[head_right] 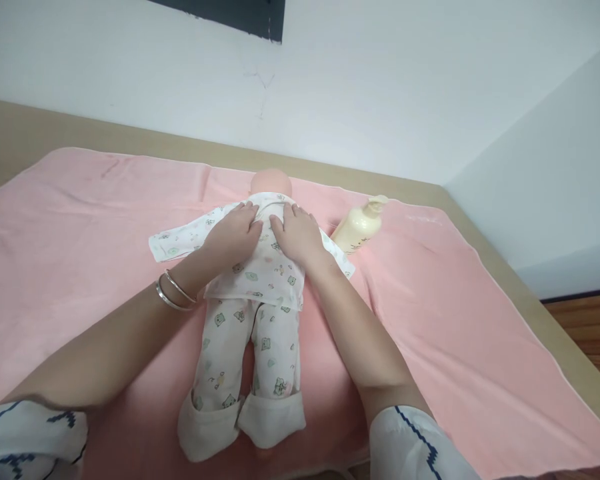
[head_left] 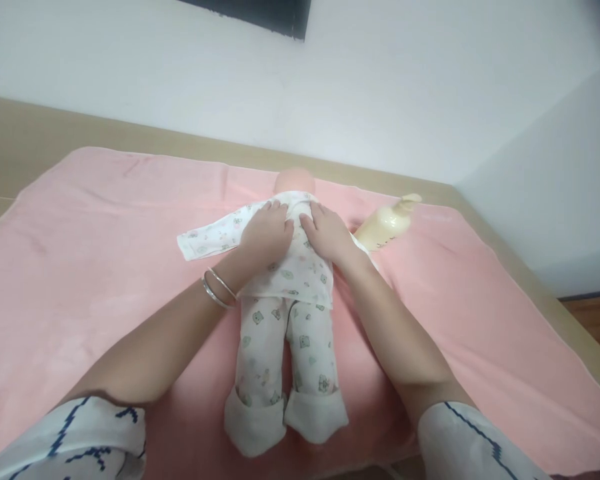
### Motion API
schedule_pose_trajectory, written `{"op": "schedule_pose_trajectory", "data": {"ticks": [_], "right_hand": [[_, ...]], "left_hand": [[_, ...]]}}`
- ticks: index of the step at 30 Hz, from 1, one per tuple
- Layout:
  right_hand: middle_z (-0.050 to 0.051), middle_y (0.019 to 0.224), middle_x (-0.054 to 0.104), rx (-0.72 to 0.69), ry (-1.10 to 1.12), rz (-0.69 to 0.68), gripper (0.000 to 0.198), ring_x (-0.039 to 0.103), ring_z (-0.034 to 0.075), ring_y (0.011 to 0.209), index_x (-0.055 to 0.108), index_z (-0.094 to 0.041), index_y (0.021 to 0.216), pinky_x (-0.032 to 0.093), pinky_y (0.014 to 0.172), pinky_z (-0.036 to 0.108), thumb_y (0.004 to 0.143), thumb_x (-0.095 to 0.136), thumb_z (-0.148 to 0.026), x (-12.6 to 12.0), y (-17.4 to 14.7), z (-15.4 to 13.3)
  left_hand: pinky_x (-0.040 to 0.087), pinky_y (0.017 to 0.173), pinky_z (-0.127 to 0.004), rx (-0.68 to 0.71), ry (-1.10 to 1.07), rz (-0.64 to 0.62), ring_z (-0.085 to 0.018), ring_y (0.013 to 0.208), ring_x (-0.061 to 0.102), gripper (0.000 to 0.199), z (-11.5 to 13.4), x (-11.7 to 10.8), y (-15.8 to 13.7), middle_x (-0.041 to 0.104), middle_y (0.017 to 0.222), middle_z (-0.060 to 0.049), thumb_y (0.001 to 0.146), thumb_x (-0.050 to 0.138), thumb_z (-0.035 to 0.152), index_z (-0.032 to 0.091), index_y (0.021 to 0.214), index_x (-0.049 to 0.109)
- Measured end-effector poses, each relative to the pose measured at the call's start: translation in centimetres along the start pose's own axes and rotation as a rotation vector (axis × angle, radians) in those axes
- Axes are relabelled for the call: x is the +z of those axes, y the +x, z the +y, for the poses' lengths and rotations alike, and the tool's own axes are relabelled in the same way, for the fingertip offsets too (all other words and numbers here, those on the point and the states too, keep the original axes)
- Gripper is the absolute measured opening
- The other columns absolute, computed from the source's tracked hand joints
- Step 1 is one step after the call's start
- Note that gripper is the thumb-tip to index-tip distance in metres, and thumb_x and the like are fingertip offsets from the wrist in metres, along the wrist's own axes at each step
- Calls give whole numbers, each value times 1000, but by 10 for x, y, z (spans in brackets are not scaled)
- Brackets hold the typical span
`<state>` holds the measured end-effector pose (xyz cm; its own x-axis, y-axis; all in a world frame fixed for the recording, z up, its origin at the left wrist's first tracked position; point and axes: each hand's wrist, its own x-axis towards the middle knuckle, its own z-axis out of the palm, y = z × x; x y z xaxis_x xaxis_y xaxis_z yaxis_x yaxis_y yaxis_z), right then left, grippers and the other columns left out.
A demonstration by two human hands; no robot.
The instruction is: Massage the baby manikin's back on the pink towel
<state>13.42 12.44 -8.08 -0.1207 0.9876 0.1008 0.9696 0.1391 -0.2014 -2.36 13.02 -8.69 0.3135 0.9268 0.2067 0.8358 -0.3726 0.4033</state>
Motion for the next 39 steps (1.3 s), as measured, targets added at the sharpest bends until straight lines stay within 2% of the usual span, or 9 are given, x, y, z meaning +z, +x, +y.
{"op": "schedule_pose_trajectory", "data": {"ticks": [3,8,12,18,24,28,31,36,39], "right_hand": [[27,145,56,103,-109,-18,59,57,38,132,44,-2,151,43,111,51,108,23,-37,-4,-17,-24],[29,139,59,92,-187,53,57,56,39,131,43,1,150,44,110,50,105,28,-31,-3,-34,-48],[26,148,55,100,-83,23,55,50,37,140,46,-3,148,42,115,49,104,30,-31,0,-24,-37],[23,155,49,35,59,47,54,47,35,143,50,-7,142,35,120,54,105,27,-39,8,1,-7],[25,157,47,57,-9,44,56,45,37,145,46,-5,148,36,119,58,106,24,-36,7,-8,-17],[28,161,41,51,-118,70,61,38,41,151,34,-4,159,35,120,59,106,29,-32,8,-31,-44],[30,162,38,10,-151,93,62,36,42,153,35,-3,160,36,120,57,105,32,-31,9,-43,-56],[27,163,39,30,-47,63,64,34,41,155,35,-4,159,35,122,58,100,37,-28,5,-36,-51],[23,166,35,77,50,23,67,29,39,157,33,-5,160,32,125,57,98,36,-29,3,-22,-40]], "left_hand": [[36,126,-48,-12,-113,22,-30,145,49,49,-18,5,10,56,153,-16,102,35,32,10,139,60],[45,119,-46,46,-225,66,-28,130,61,48,-33,10,18,67,139,-14,101,36,37,13,130,64],[40,122,-49,20,-97,63,-31,135,57,49,-26,12,13,64,141,-20,102,34,33,6,132,61],[40,121,-50,178,113,-42,-33,146,47,47,-2,2,-8,56,149,-21,98,34,17,7,139,55],[51,110,-43,85,9,-117,-28,125,62,38,6,-14,-4,68,130,-17,95,35,13,10,120,65],[42,121,-42,30,-97,-78,-27,138,55,46,-8,-11,8,61,145,-17,97,33,17,9,133,59],[42,121,-45,9,-152,-39,-28,135,57,48,-20,0,15,64,141,-17,100,30,24,9,130,63],[32,129,-52,-38,-176,121,-29,147,46,51,-29,23,19,61,148,-14,96,33,22,11,135,63],[30,130,-50,-34,-173,148,-28,146,47,52,-28,28,18,61,148,-14,96,32,24,11,136,63]]}}
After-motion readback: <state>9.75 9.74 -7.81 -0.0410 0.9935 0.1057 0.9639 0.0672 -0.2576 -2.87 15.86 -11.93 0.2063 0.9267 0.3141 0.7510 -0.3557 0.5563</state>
